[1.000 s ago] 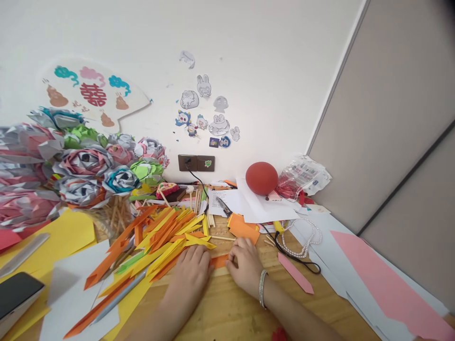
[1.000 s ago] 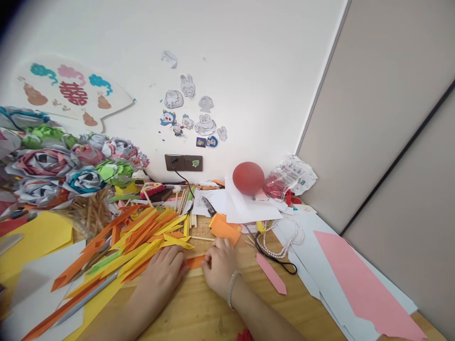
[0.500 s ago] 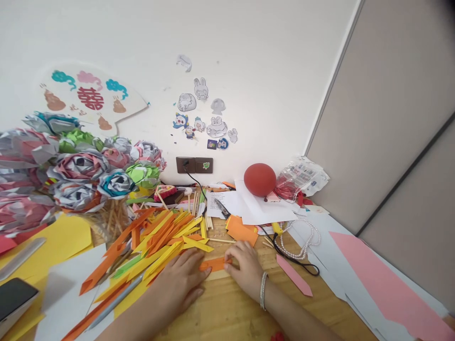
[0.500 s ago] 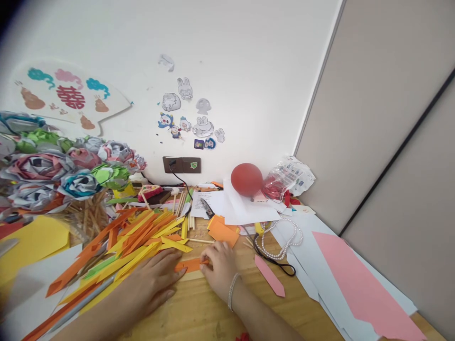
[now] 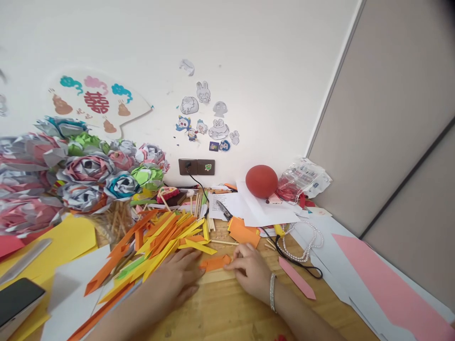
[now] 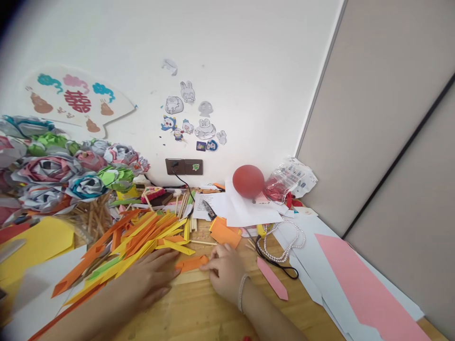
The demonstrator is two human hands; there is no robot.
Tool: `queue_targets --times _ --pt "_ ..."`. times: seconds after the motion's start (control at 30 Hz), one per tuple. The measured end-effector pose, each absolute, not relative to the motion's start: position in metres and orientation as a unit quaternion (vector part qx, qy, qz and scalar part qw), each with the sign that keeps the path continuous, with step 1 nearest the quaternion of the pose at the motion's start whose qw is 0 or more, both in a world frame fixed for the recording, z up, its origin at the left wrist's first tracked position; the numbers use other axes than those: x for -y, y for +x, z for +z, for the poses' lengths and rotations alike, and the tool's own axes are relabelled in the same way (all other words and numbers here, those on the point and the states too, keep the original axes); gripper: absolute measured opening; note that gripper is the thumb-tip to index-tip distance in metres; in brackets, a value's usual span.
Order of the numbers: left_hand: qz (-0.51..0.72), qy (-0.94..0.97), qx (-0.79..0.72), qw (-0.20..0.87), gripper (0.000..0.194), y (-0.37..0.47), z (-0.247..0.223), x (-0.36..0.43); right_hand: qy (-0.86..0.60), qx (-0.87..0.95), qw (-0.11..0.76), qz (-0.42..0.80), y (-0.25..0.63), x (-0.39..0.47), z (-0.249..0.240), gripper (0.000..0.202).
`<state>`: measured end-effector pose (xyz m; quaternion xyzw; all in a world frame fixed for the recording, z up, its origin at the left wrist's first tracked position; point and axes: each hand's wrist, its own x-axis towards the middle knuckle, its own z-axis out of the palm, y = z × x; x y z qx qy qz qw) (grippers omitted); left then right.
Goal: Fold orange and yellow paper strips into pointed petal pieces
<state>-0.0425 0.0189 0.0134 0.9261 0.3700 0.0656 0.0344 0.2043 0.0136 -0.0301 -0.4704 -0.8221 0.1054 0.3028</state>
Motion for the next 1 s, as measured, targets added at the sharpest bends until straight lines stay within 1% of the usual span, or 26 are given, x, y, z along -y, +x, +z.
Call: queue_targets --times 0.07,0.13,0.23,0.33,0.4,0.57,0.63,0.77,0.87,1.0 --pt "0.109 0.935 -0.338 -0.01 0.029 -0.034 0.01 -0.017 -0.431 0.849 0.293 0.083 0.203 -0.011 -0.026 0.034" --pt "0.147 0.943 -0.297 -0.034 0.029 -0.026 0.005 -0.015 -0.38 0.878 0.283 0.066 0.202 -0.009 -0.022 0.039" --pt "0.19 0.944 -0.269 -0.025 0.028 -0.018 -0.001 -0.01 -0.347 0.897 0.265 0.063 0.199 -0.011 -0.019 0.039" --pt "0.206 0.94 -0.273 -0.007 0.025 -0.012 -0.001 -0.004 -0.369 0.887 0.269 0.067 0.197 -0.014 -0.021 0.03" --pt "0.212 0.928 -0.307 0.016 0.022 -0.008 -0.001 -0.001 -0.372 0.882 0.28 0.071 0.196 -0.016 -0.023 0.024" --pt "0.216 0.858 -0.462 0.068 0.022 -0.002 -0.01 -0.001 -0.321 0.891 0.302 0.114 0.189 -0.01 -0.025 0.016" --pt "0.217 0.848 -0.478 0.08 0.018 -0.002 -0.015 -0.003 -0.339 0.879 0.31 0.127 0.186 -0.007 -0.024 0.017" --pt "0.23 0.846 -0.471 0.095 0.014 -0.002 -0.02 -0.004 -0.441 0.825 0.315 0.161 0.184 -0.005 -0.02 0.019" --pt "0.229 0.844 -0.476 0.095 0.018 -0.002 -0.019 -0.001 -0.468 0.808 0.307 0.183 0.184 -0.005 -0.02 0.011" --pt "0.225 0.845 -0.47 0.121 0.023 0.001 -0.014 0.003 -0.462 0.814 0.302 0.182 0.184 -0.006 -0.021 0.014"
